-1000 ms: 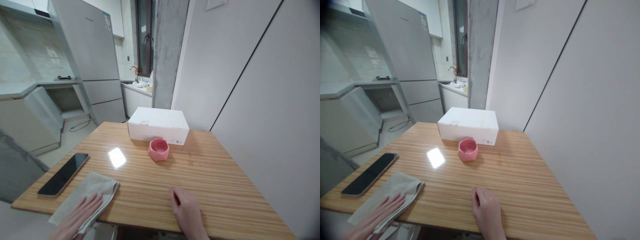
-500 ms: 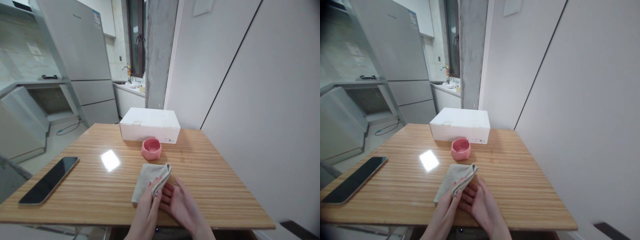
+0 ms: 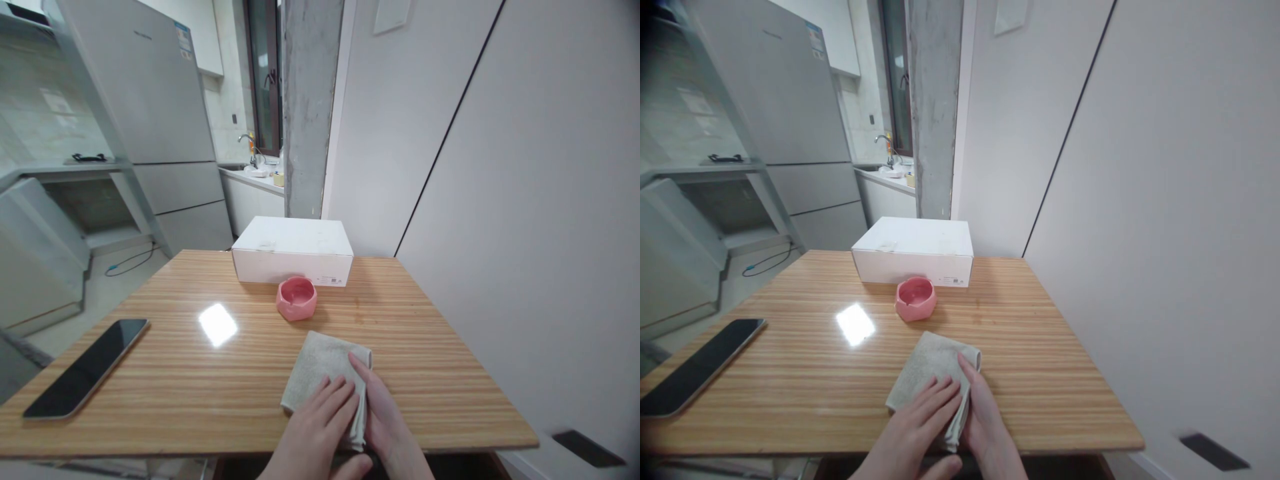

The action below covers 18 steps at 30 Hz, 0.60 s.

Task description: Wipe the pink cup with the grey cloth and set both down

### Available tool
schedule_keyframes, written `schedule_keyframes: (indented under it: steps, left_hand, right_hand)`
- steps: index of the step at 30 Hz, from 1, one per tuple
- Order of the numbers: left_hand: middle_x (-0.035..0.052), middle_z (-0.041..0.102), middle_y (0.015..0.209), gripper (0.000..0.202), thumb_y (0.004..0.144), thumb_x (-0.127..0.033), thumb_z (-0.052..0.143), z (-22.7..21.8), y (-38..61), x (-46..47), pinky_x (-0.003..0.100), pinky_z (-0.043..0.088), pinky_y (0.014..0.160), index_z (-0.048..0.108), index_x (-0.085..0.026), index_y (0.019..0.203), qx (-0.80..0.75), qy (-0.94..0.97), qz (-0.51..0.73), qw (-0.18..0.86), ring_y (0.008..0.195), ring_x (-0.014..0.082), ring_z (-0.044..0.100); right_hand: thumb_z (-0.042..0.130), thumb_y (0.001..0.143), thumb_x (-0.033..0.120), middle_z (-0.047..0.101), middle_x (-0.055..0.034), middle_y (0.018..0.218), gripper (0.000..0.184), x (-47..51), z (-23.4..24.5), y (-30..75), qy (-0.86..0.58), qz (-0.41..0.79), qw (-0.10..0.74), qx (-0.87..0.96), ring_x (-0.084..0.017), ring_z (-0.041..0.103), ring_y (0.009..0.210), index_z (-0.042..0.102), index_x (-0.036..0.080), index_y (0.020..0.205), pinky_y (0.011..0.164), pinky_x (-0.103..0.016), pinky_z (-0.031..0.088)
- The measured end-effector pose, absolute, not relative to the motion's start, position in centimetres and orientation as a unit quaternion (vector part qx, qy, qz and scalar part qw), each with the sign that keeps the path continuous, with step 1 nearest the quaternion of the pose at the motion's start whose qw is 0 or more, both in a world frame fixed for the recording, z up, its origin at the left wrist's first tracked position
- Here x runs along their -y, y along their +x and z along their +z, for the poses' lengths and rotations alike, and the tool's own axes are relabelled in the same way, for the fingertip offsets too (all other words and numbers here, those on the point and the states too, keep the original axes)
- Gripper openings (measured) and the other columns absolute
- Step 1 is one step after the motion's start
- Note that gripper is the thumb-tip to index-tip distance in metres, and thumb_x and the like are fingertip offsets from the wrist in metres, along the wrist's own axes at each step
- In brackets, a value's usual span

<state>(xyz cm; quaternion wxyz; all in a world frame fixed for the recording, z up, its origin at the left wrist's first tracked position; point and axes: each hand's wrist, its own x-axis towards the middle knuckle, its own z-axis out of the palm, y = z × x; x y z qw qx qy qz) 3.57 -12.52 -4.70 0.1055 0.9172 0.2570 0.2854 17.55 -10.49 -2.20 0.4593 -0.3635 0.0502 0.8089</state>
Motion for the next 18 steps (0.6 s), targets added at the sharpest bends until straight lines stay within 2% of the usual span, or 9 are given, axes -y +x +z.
schedule_keyframes:
  steps: [2,4,6,8,10,12,15,18]
  left_hand:
    - [0.0076,0.051,0.138,0.047,0.087,-0.034,0.055,-2.4,2.0,10.8,0.04,0.042,0.106,0.046,-0.025,0.132,-0.295,0.895,0.301,0.148,0.13,0.0229,0.044]
    - [0.0092,0.048,0.14,0.048,0.087,-0.032,0.054,-0.4,0.5,7.8,0.041,0.04,0.107,0.045,-0.024,0.133,-0.353,0.849,0.362,0.155,0.131,0.0232,0.043]
    - [0.0109,0.043,0.142,0.056,0.083,-0.032,0.06,0.6,-0.7,4.1,0.045,0.033,0.111,0.042,-0.022,0.135,-0.405,0.794,0.427,0.151,0.133,0.0258,0.038]
    - [0.0135,0.039,0.144,0.077,0.069,-0.038,0.074,0.4,-1.5,0.4,0.048,0.029,0.111,0.039,-0.021,0.136,-0.442,0.749,0.455,0.191,0.135,0.0314,0.034]
    - [0.0154,0.046,0.136,0.087,0.056,-0.039,0.082,-0.6,-1.9,-2.4,0.051,0.031,0.107,0.043,-0.019,0.131,-0.448,0.711,0.473,0.266,0.129,0.0346,0.041]
    - [0.0148,0.053,0.127,0.092,0.048,-0.038,0.086,-1.8,-2.0,-4.0,0.05,0.035,0.103,0.045,-0.017,0.127,-0.442,0.678,0.481,0.337,0.12,0.0337,0.048]
    - [0.0122,0.059,0.119,0.086,0.049,-0.038,0.086,-2.7,-1.9,-4.6,0.046,0.039,0.098,0.047,-0.017,0.123,-0.442,0.66,0.465,0.392,0.112,0.0298,0.055]
    - [0.0106,0.062,0.113,0.074,0.053,-0.04,0.083,-2.5,-1.8,-4.2,0.042,0.043,0.091,0.052,-0.017,0.116,-0.461,0.664,0.439,0.392,0.104,0.0279,0.058]
  right_hand:
    - [0.049,0.091,0.031,0.073,-0.0145,0.087,0.034,10.4,-2.1,17.8,-0.368,0.796,0.48,-0.039,-0.024,0.071,0.086,0.062,0.005,0.108,0.084,-0.038,0.054]
    - [0.051,0.089,0.027,0.074,-0.0134,0.09,0.033,10.3,-2.2,18.1,-0.387,0.769,0.508,-0.031,-0.024,0.07,0.09,0.061,0.007,0.113,0.087,-0.038,0.053]
    - [0.054,0.087,0.025,0.073,-0.0129,0.094,0.033,10.2,-2.4,18.5,-0.404,0.749,0.524,-0.026,-0.024,0.069,0.094,0.06,0.008,0.115,0.089,-0.037,0.052]
    - [0.055,0.086,0.024,0.073,-0.0129,0.097,0.033,10.0,-2.5,18.9,-0.412,0.739,0.533,-0.019,-0.024,0.068,0.097,0.059,0.009,0.116,0.09,-0.037,0.051]
    - [0.055,0.086,0.024,0.072,-0.0129,0.1,0.032,9.6,-2.5,19.3,-0.413,0.734,0.539,-0.006,-0.024,0.067,0.1,0.06,0.01,0.114,0.091,-0.039,0.051]
    - [0.055,0.086,0.024,0.072,-0.013,0.102,0.029,8.9,-2.3,19.9,-0.419,0.727,0.544,0.013,-0.024,0.066,0.101,0.062,0.011,0.11,0.091,-0.04,0.051]
    - [0.056,0.085,0.025,0.072,-0.0122,0.1,0.024,7.1,-1.5,20.9,-0.436,0.695,0.57,0.047,-0.025,0.067,0.101,0.064,0.013,0.103,0.09,-0.04,0.052]
    - [0.057,0.085,0.028,0.074,-0.0093,0.094,0.019,4.3,-0.7,21.3,-0.437,0.649,0.609,0.129,-0.024,0.069,0.096,0.065,0.016,0.098,0.087,-0.039,0.054]
